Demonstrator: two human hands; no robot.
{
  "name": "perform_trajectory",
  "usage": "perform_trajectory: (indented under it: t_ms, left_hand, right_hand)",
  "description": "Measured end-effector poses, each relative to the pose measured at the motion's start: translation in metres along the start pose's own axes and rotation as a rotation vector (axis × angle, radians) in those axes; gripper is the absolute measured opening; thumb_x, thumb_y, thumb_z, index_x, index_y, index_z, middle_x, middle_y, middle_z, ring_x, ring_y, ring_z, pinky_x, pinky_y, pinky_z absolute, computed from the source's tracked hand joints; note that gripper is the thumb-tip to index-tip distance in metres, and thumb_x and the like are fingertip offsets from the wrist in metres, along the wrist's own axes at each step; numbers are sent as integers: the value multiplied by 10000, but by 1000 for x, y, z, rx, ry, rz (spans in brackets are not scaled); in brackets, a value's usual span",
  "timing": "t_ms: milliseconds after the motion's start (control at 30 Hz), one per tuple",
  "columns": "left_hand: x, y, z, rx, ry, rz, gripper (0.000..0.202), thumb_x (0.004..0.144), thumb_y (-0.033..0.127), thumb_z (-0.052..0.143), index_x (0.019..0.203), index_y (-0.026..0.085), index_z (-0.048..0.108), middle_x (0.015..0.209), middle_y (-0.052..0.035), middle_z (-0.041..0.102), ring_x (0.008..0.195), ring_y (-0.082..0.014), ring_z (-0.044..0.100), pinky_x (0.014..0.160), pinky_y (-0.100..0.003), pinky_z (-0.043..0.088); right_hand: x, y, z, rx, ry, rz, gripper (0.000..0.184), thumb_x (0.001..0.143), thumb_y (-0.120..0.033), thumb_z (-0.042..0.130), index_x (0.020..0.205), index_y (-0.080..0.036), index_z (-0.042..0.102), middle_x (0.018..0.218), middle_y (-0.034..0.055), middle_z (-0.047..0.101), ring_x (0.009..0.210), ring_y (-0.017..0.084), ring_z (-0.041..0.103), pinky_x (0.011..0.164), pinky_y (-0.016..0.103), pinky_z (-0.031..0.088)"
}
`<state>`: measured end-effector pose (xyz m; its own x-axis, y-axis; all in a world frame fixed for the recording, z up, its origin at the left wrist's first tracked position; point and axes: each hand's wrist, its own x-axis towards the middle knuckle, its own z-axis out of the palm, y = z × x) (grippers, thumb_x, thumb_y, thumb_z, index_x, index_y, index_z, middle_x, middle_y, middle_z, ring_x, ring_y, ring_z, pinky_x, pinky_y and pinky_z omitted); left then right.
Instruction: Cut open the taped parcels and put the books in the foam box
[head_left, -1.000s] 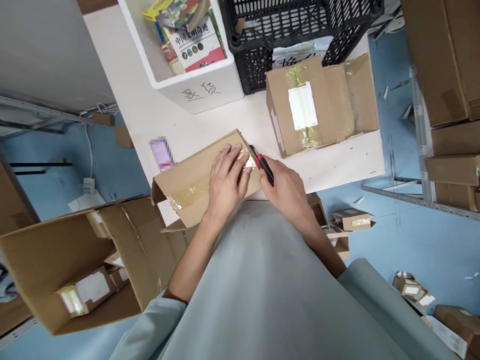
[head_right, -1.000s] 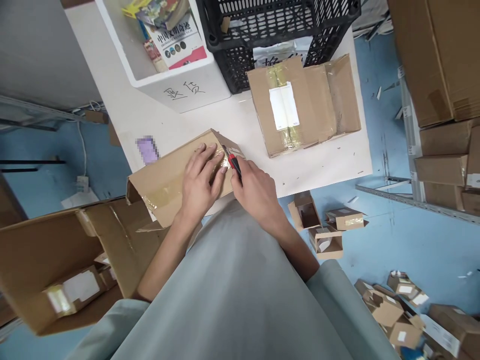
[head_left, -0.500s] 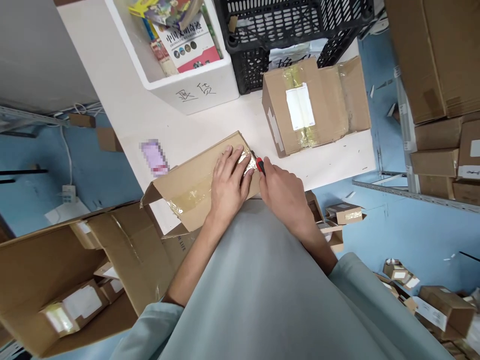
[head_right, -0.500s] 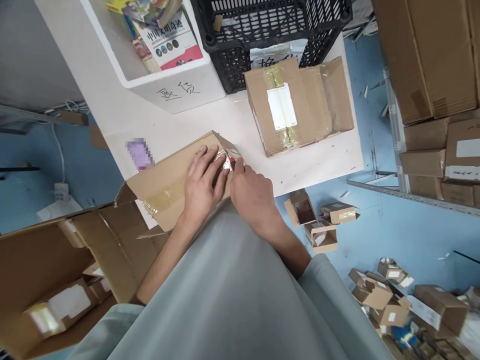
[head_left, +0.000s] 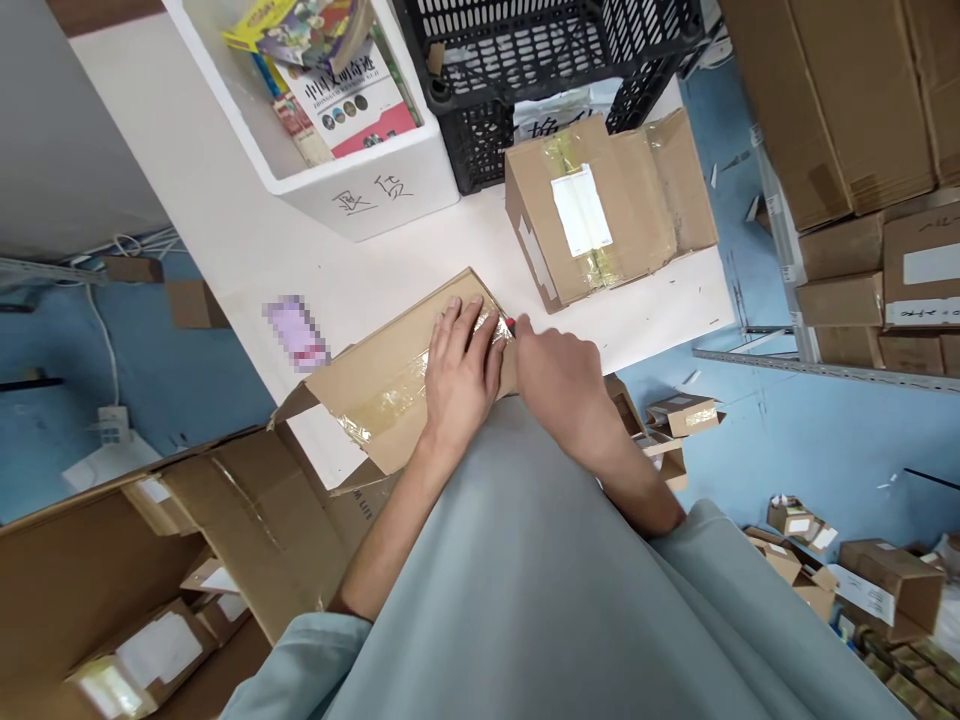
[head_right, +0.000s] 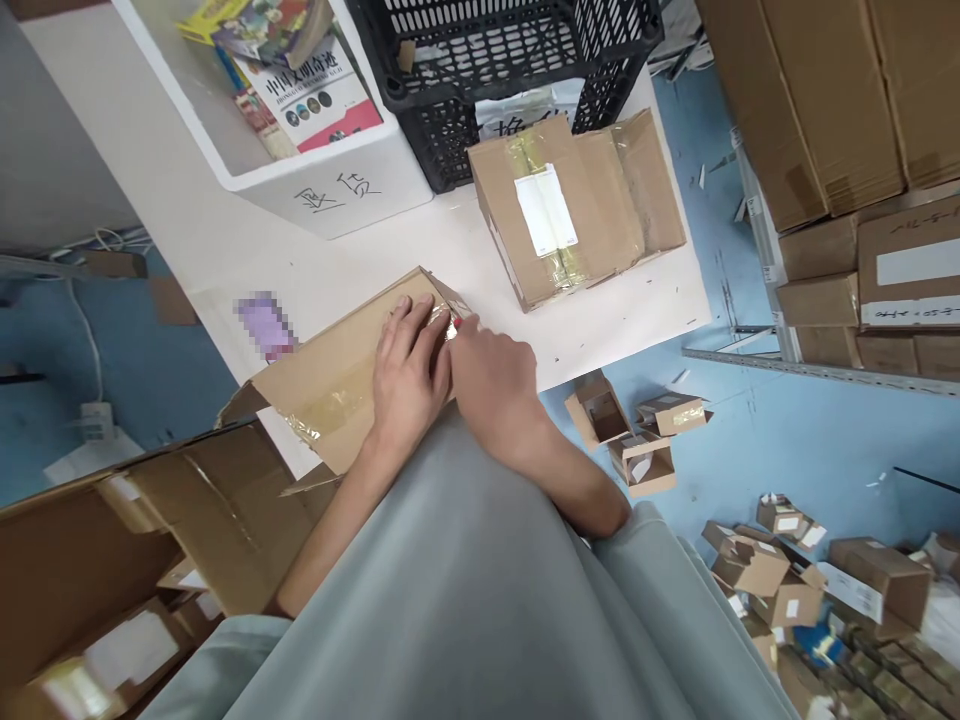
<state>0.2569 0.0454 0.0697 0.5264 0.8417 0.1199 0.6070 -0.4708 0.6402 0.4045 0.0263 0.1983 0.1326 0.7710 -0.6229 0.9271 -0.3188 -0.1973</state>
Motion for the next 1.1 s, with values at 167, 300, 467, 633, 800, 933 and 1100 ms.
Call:
perform_trajectory:
  t_ms: [167,300,467,633,800,933,1100]
  left_hand:
    - [-5,3,6,-4,2,3,438,1215,441,460,1551,265,679,1699,-137,643,1712,-350,459,1431,-687,337]
    - [-2,0,7,8,20,-1,456,1218,459,447,1562,263,672,1716,-135,627,1721,-350,445,1434,-698,321]
    - [4,-1,4,36,44,8,432,1223,459,449,1521,268,697,1688,-130,654,1700,-326,482,1429,-653,356]
    - [-1,2,6,20,18,-1,426,1214,439,464,1530,263,689,1694,-137,646,1706,-343,470,1426,-686,337]
    - [-1,1,1,-9,76,-31,424,1206,471,474,1456,247,734,1612,-144,705,1645,-330,552,1394,-642,419]
    - [-5,5,-15,-35,161,-58,421,1211,452,459,1441,249,747,1554,-141,736,1540,-295,651,1327,-581,521]
    - [-37,-4,-59,29,322,-168,392,1198,449,502,1454,279,746,1541,-123,742,1518,-306,662,1317,-581,533]
  right_hand:
    - [-21,9,9,-104,-26,86,511,1149,-154,481,1650,-104,569,1114,238,842,1046,323,849,844,361,612]
    - [-12,7,9,-85,0,74,420,1164,-166,406,1493,-97,658,1127,249,833,1070,333,846,850,364,613]
    - [-19,12,13,-109,-64,81,518,1144,-123,456,1650,-69,556,1144,254,835,1087,325,849,847,350,612]
    - [-38,30,16,-101,-93,46,493,1157,-177,437,1615,-83,594,1111,248,834,1074,346,836,855,376,600]
    - [-16,74,20,62,205,136,529,1200,-380,391,1670,-215,570,1015,170,835,976,363,795,926,444,587]
    - [66,126,43,167,523,240,629,1189,-420,343,1723,-127,502,1106,212,813,1031,363,762,953,462,585]
    - [138,160,68,76,552,307,670,1117,-308,447,1708,7,475,1305,303,701,1088,333,714,930,412,552]
